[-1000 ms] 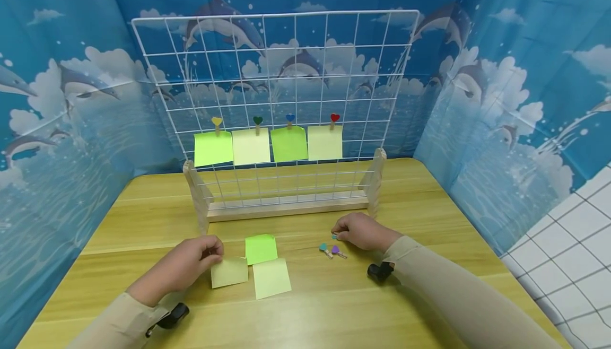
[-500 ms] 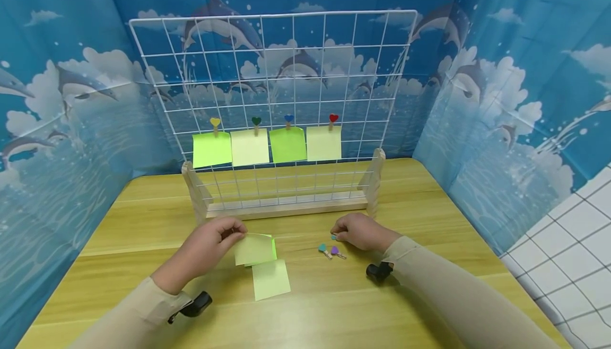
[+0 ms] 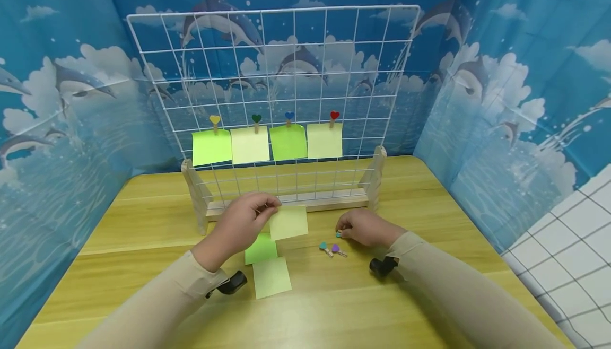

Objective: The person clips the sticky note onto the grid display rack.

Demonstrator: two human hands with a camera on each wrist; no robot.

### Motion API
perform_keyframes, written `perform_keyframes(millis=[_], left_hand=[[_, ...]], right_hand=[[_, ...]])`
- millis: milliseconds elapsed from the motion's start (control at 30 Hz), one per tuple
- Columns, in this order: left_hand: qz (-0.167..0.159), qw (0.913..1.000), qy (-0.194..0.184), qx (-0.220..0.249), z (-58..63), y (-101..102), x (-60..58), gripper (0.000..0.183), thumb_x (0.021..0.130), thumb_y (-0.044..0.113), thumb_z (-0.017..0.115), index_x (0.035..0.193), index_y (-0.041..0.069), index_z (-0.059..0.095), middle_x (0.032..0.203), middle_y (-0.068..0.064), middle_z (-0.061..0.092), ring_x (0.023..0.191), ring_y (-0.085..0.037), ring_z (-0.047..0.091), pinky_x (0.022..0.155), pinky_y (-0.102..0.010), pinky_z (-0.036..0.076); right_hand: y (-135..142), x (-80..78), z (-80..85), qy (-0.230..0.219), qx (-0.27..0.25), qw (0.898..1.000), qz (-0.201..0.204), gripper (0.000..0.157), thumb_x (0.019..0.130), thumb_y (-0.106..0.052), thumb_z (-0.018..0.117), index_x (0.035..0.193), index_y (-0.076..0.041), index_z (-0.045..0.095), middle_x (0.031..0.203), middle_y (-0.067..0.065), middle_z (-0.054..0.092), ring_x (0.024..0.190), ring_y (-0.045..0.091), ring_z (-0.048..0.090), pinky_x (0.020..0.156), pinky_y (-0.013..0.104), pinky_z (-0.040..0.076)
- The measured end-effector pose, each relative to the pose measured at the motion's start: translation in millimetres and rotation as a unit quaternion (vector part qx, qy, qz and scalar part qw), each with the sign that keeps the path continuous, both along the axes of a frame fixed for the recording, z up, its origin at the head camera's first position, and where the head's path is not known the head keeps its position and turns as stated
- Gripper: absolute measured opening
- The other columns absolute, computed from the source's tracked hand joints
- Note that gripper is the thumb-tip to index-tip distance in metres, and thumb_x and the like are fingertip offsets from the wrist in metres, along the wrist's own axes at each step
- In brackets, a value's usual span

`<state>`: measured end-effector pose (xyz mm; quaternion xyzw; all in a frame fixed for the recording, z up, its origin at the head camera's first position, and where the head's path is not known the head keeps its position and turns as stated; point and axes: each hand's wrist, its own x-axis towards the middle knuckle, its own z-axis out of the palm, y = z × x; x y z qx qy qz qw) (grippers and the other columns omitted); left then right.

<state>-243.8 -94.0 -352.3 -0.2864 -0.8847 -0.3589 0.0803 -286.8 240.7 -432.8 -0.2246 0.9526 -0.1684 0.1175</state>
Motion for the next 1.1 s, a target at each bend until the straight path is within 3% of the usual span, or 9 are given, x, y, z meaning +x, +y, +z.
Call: perform_keyframes(millis=[233,467,700,1100], left_hand=[[-0.015,0.9999,0.004,0.006,10.1,27,-9.1,0.017,0.106,0.015,0.064,0.119,0.013,0.076,0.110,0.000,0.073,0.092,-0.013,0.067,0.082,-0.033,0.059],[-0.018,0.9996,0.019,0.012,17.6,48,-20.1,0.020,0.108,0.017,0.062,0.122,0.012,0.075,0.112,-0.001,0.074,0.097,-0.015,0.069,0.085,-0.034,0.060],[-0.018,0.9992,0.012,0.033,25.2,68,-29.4,0.022,0.108,0.019,0.061,0.125,0.010,0.073,0.116,-0.003,0.075,0.100,-0.016,0.071,0.086,-0.035,0.061],[-0.021,0.9973,0.048,0.052,36.2,94,-46.4,0.017,0.107,0.020,0.064,0.118,0.010,0.072,0.109,-0.002,0.077,0.089,-0.013,0.070,0.081,-0.031,0.060]], right_hand=[[15,1.9,3.7,-0.005,-0.015,1.000,-0.023,0.009,0.101,-0.019,0.072,0.106,-0.018,0.079,0.103,-0.006,0.075,0.085,0.010,0.060,0.085,0.037,0.055],[29,9.5,8.6,-0.016,-0.038,0.999,-0.028,0.006,0.100,-0.013,0.072,0.103,-0.013,0.077,0.096,-0.003,0.073,0.078,0.011,0.056,0.074,0.031,0.051],[43,17.6,14.2,0.004,-0.041,0.998,-0.043,0.004,0.099,-0.012,0.072,0.096,-0.011,0.069,0.087,-0.003,0.066,0.078,0.011,0.055,0.072,0.030,0.048],[62,21.8,22.1,0.014,-0.051,0.996,-0.077,0.009,0.096,-0.013,0.076,0.096,-0.010,0.068,0.082,-0.003,0.064,0.075,0.012,0.054,0.070,0.030,0.047]])
